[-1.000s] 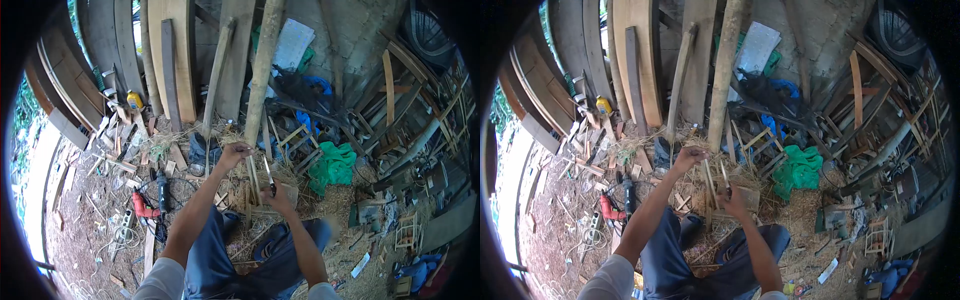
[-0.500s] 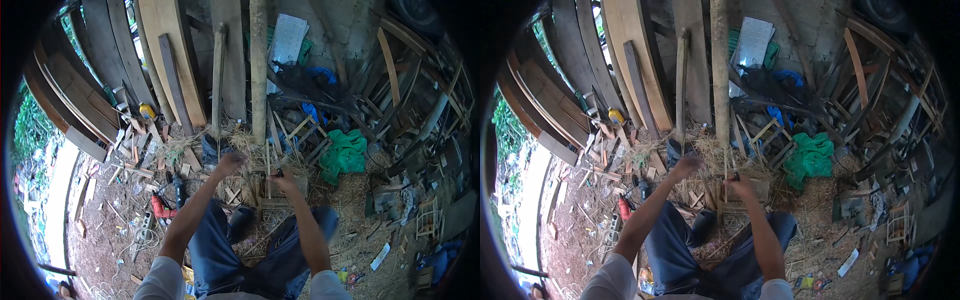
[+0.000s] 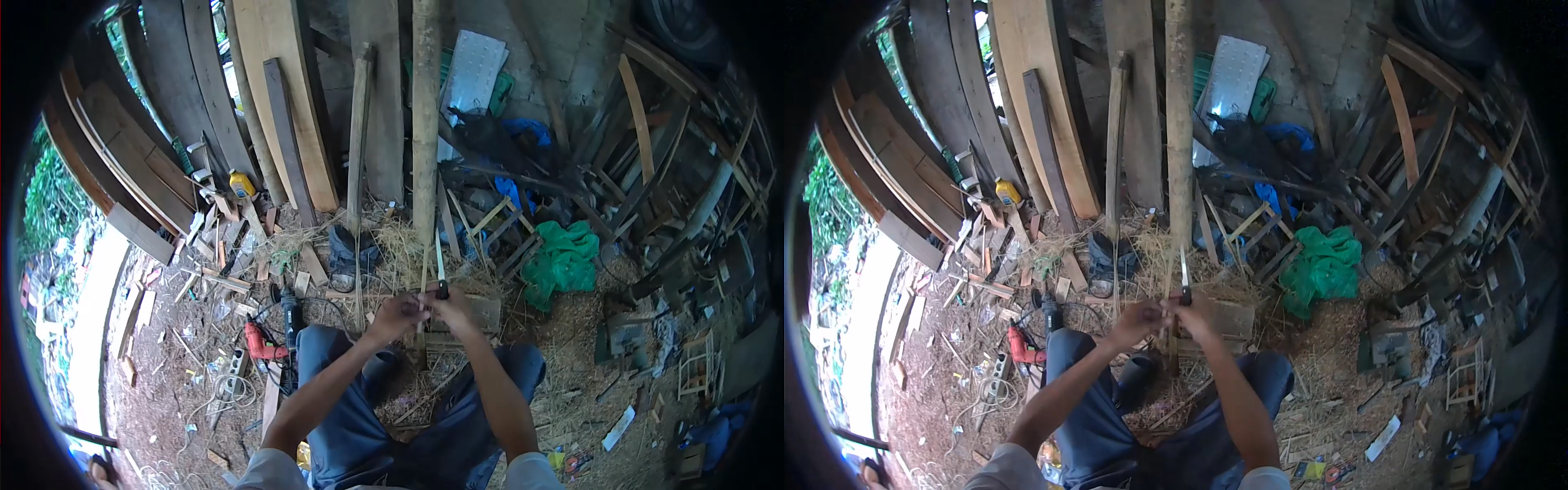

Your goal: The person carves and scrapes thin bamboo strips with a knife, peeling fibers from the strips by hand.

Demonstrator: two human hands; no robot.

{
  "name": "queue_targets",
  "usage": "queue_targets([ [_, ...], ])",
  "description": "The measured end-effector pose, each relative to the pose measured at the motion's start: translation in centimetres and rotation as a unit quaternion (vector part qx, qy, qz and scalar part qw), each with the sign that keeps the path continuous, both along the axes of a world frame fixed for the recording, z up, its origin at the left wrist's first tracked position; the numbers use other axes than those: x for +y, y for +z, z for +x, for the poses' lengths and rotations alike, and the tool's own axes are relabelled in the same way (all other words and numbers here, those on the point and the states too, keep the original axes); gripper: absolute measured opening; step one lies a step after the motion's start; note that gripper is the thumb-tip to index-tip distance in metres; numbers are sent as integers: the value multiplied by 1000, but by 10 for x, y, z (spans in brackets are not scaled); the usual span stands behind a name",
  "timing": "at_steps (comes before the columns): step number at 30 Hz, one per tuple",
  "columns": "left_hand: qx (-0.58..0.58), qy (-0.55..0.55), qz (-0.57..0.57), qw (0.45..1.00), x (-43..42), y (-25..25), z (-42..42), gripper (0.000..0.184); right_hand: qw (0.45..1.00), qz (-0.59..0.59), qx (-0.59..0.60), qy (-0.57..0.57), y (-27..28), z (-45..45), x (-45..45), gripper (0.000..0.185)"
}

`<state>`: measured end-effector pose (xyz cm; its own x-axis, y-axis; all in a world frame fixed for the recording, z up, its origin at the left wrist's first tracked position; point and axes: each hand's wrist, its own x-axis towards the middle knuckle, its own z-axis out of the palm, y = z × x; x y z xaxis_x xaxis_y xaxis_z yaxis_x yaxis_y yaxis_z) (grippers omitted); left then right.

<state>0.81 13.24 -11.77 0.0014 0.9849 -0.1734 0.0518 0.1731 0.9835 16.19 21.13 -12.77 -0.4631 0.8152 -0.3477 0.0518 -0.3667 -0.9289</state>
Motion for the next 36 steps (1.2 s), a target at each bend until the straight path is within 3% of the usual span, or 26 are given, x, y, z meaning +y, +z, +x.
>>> queue_targets([
  [2,44,13,-12,999,-13,1,1,28,994,104,35,-14,11,1,-18,28],
  [3,-11,4,31,999,-19,0,0,22,982,185,-13,-23,6,2,-21,27],
  [4,-18,4,35,999,-25,13,0,22,982,189,-20,-21,13,3,-25,27],
  [6,-179,1,-39,983,-40,34,-2,24,984,175,23,-34,25,9,-41,27],
  [7,-168,-18,-44,985,-45,32,-6,25,984,174,15,-29,30,11,-47,27],
  [11,-110,-96,-35,989,-59,25,-18,26,992,94,38,-71,30,17,-58,29],
  [13,-8,-124,-17,992,-63,18,-22,28,991,74,47,-100,31,15,-56,27],
  [16,-83,-30,60,994,-74,29,-19,31,988,24,-6,-151,31,12,-54,20],
  [17,-145,-56,42,987,-71,26,-25,32,987,23,-4,-157,31,13,-51,20],
  [21,-107,-94,94,985,-64,50,-17,32,978,-128,78,-142,13,24,-41,21],
  [23,-1,-81,196,977,-55,52,-8,29,967,-178,115,-139,-2,34,-34,22],
  [26,104,-40,256,960,-30,38,8,21,966,-213,100,-111,-7,44,-33,28],
  [28,116,-24,273,955,-15,40,20,19,973,-190,-16,-128,2,49,-34,33],
  [29,127,-2,288,949,-10,40,26,17,972,-192,-16,-131,-3,52,-35,33],
  [31,137,20,272,952,0,40,35,17,979,105,-108,-137,-12,56,-38,39],
  [36,133,51,204,969,26,35,48,18,956,206,-188,-95,17,62,-42,33],
])
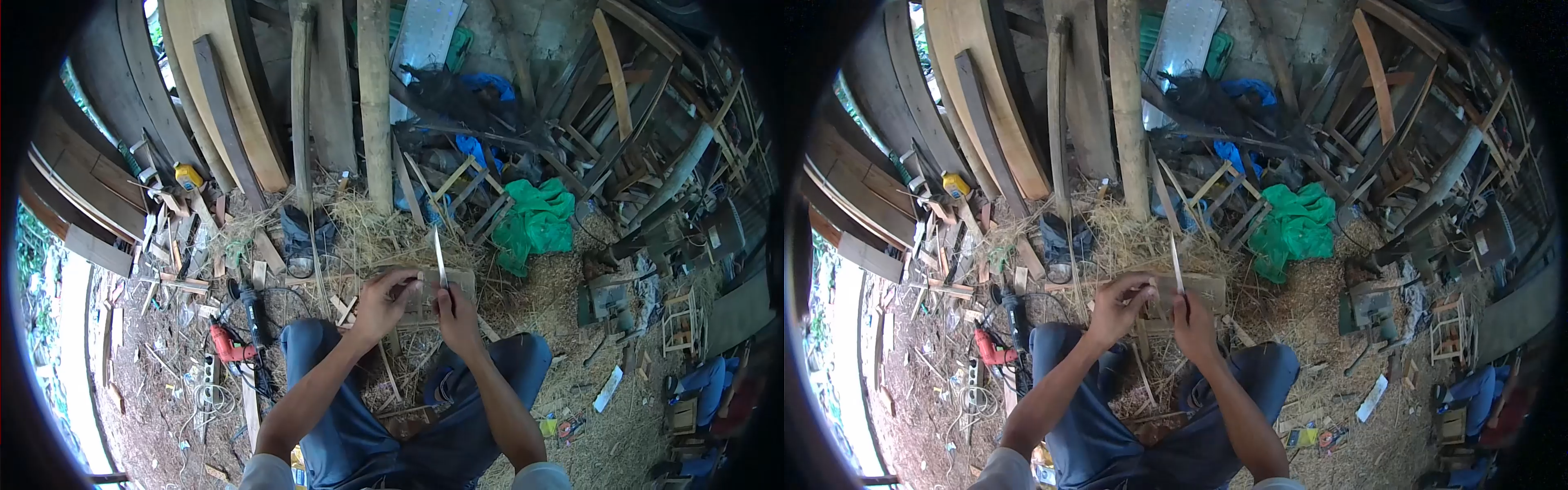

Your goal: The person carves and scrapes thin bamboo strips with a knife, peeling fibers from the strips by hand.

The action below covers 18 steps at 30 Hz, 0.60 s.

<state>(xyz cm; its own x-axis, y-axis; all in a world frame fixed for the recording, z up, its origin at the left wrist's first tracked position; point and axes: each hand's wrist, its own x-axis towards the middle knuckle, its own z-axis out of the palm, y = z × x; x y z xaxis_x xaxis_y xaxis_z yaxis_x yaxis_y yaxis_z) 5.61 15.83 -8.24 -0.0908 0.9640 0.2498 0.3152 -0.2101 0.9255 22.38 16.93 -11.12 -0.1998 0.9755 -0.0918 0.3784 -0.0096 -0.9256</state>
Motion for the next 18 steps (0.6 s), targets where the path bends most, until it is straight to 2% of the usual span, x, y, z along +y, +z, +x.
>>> queue_targets([
  [4,-24,-8,0,1000,21,-3,2,17,998,60,-7,-4,20,-7,-1,31],
  [8,-31,-12,5,999,34,-19,-1,17,998,64,-25,0,22,-10,4,36],
  [11,24,-17,15,999,37,-20,-4,18,998,43,-11,42,25,-13,8,38],
  [12,58,-25,34,997,37,-20,-4,18,997,75,9,31,20,-14,7,38],
  [13,55,-26,29,998,36,-20,-4,18,994,108,28,21,16,-15,8,38],
  [16,39,-22,34,998,34,-13,-3,21,996,77,41,5,32,-16,9,33],
  [18,-29,-34,-20,999,31,-7,0,24,997,45,61,1,40,-14,13,30],
])
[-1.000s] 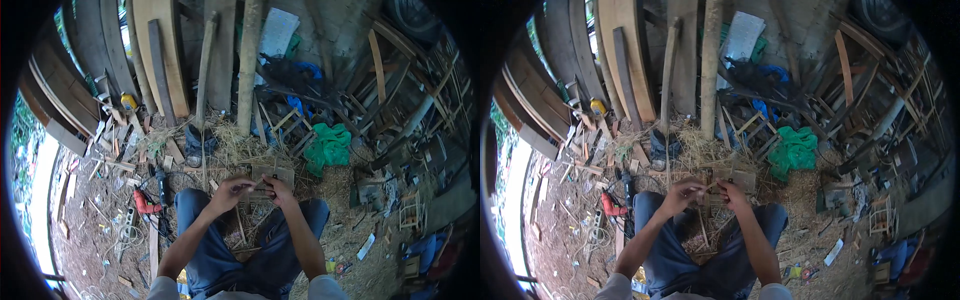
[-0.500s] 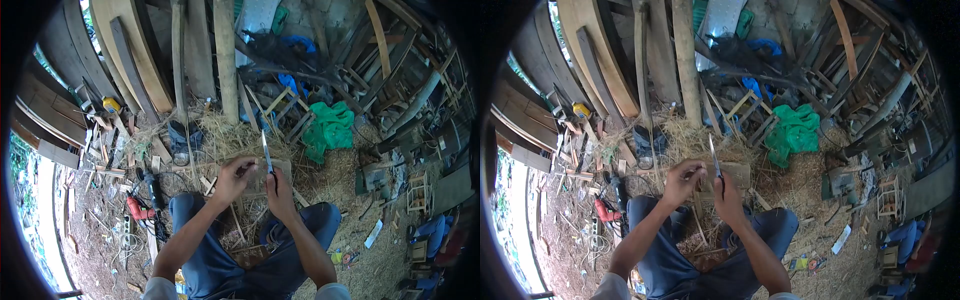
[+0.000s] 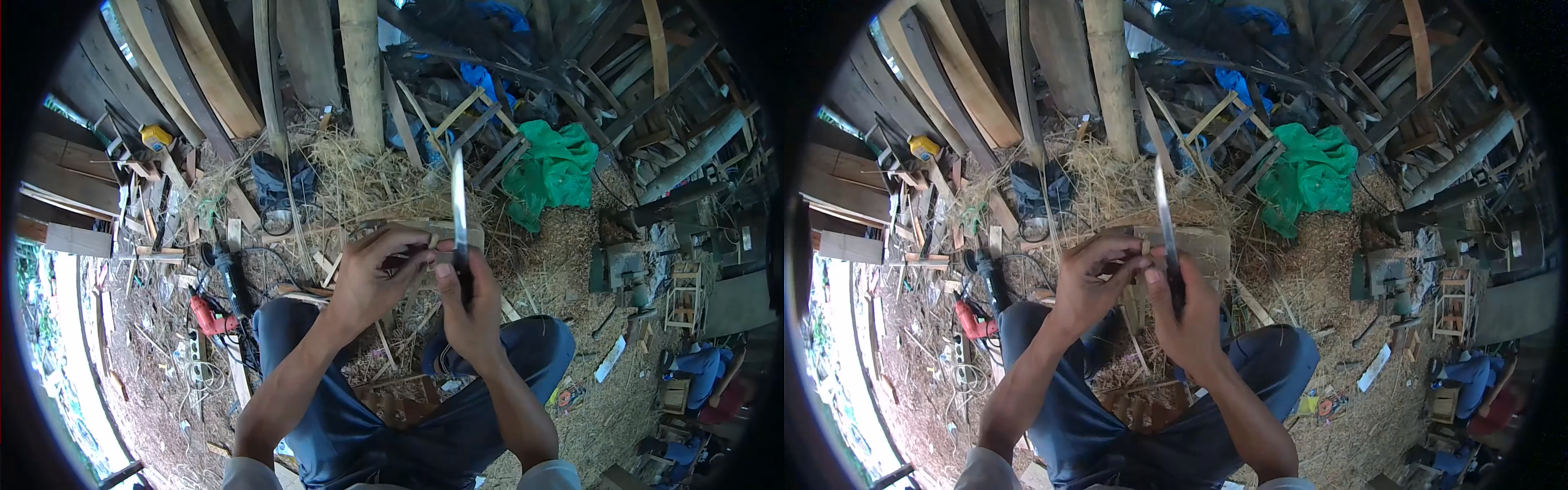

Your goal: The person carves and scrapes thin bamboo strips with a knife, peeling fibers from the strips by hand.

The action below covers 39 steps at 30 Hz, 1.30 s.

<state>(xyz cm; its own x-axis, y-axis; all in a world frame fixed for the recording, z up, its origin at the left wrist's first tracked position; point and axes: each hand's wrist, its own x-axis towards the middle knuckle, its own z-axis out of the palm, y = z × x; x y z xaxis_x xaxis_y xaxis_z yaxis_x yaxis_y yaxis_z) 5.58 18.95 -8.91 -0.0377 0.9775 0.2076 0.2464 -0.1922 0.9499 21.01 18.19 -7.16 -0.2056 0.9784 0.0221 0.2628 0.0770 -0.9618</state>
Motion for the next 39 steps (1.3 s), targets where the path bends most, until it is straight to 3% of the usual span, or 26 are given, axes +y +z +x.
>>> queue_targets([
  [3,53,-39,68,996,1,8,-4,22,996,-47,72,-19,-4,-1,7,25],
  [7,18,-55,78,995,-2,2,-4,25,980,-109,161,-38,-8,-1,15,20],
  [9,-119,-20,-66,990,-17,3,4,22,975,-129,171,-57,1,-1,17,19],
  [10,-119,-21,-64,991,-27,2,4,22,969,-147,183,-75,5,0,19,18],
  [12,-63,-55,-187,979,-52,0,-3,17,962,-138,218,-89,8,3,27,18],
  [14,-91,-47,-225,969,-76,0,-6,16,952,-131,255,-108,9,7,31,18],
  [18,-132,-62,-245,958,-95,6,-18,23,975,-72,185,-104,1,9,31,16],
  [19,-128,-57,-240,960,-95,11,-20,23,991,31,101,-79,-5,10,27,16],
  [20,-203,-50,-269,940,-93,17,-19,25,989,136,15,-54,-5,9,22,16],
  [21,-277,-44,-295,914,-92,23,-19,28,988,150,-16,-34,-1,7,14,15],
  [22,-273,-41,-286,918,-93,29,-20,28,987,158,-11,-31,1,4,10,15],
  [24,-299,-47,-297,906,-96,41,-20,28,940,318,-99,77,-3,-2,4,16],
  [30,-325,-63,-283,900,-116,54,-15,21,914,349,-181,95,-5,-18,-24,15],
  [31,-273,-45,-269,922,-120,56,-12,20,913,353,-179,95,-2,-18,-27,15],
  [32,-219,-27,-254,942,-124,59,-9,19,921,326,-202,73,1,-19,-29,14],
  [34,-248,-13,-222,943,-134,52,-1,18,926,302,-224,50,2,-23,-37,15],
  [36,-269,44,-205,940,-137,55,4,20,888,297,-350,-42,-7,-30,-42,14],
  [39,-322,55,-215,921,-143,56,5,24,870,355,-334,-76,-3,-37,-38,13],
])
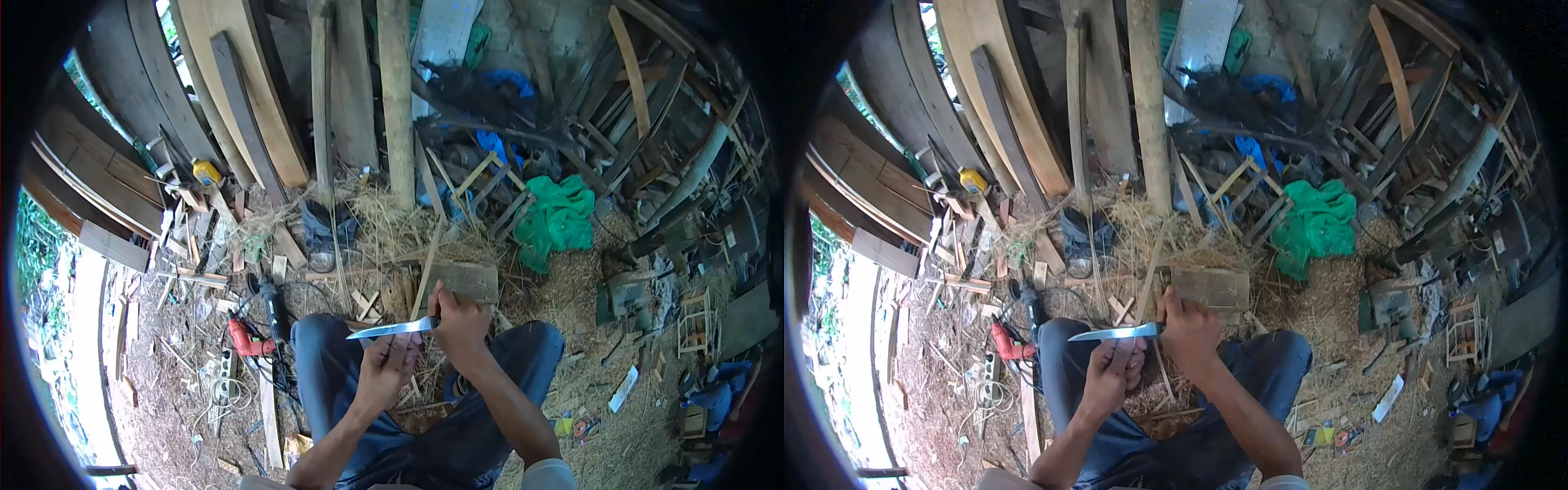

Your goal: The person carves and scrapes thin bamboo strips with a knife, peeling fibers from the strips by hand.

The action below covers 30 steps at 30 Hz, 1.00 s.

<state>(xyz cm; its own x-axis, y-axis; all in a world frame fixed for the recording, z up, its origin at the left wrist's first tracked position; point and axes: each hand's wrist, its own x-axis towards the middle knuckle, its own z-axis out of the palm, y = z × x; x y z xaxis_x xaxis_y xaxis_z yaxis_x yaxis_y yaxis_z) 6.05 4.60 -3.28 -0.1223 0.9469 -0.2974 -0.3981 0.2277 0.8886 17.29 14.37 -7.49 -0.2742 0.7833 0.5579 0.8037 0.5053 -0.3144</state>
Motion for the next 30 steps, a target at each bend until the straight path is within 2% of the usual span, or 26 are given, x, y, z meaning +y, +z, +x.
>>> queue_targets([
  [1,-45,13,-3,999,-4,5,-1,25,1000,10,2,2,3,1,8,13],
  [3,-57,1,8,998,-19,11,-6,27,992,-32,-52,-114,12,17,41,14],
  [5,-103,-67,-30,992,-36,13,-11,28,980,-66,-33,-186,18,45,77,16],
  [6,-97,-87,-39,991,-40,20,-14,29,981,-58,-29,-184,22,50,79,16],
  [8,-112,-83,-43,989,-42,31,-22,30,986,-90,-20,-142,32,51,75,16],
  [10,-109,-92,-25,989,-42,29,-28,30,994,-84,71,21,50,36,28,18],
  [12,-113,-78,9,991,-44,37,-27,28,982,-77,137,100,63,18,-21,18],
  [15,-120,-40,55,990,-49,42,-25,22,987,-125,63,85,70,4,-59,22],
  [19,-125,-22,67,990,-62,46,-27,11,989,-41,45,137,76,-5,-78,23],
  [21,-132,-18,22,991,-65,48,-24,5,989,-20,35,143,87,-5,-83,20],
  [23,-116,-31,34,992,-68,48,-20,6,987,-28,6,161,98,-5,-85,16],
  [27,-111,-7,10,994,-74,46,-13,10,989,-19,-54,136,69,-6,-74,11],
  [30,-147,6,47,988,-71,29,-11,15,991,2,-86,107,53,-9,-63,7],
])
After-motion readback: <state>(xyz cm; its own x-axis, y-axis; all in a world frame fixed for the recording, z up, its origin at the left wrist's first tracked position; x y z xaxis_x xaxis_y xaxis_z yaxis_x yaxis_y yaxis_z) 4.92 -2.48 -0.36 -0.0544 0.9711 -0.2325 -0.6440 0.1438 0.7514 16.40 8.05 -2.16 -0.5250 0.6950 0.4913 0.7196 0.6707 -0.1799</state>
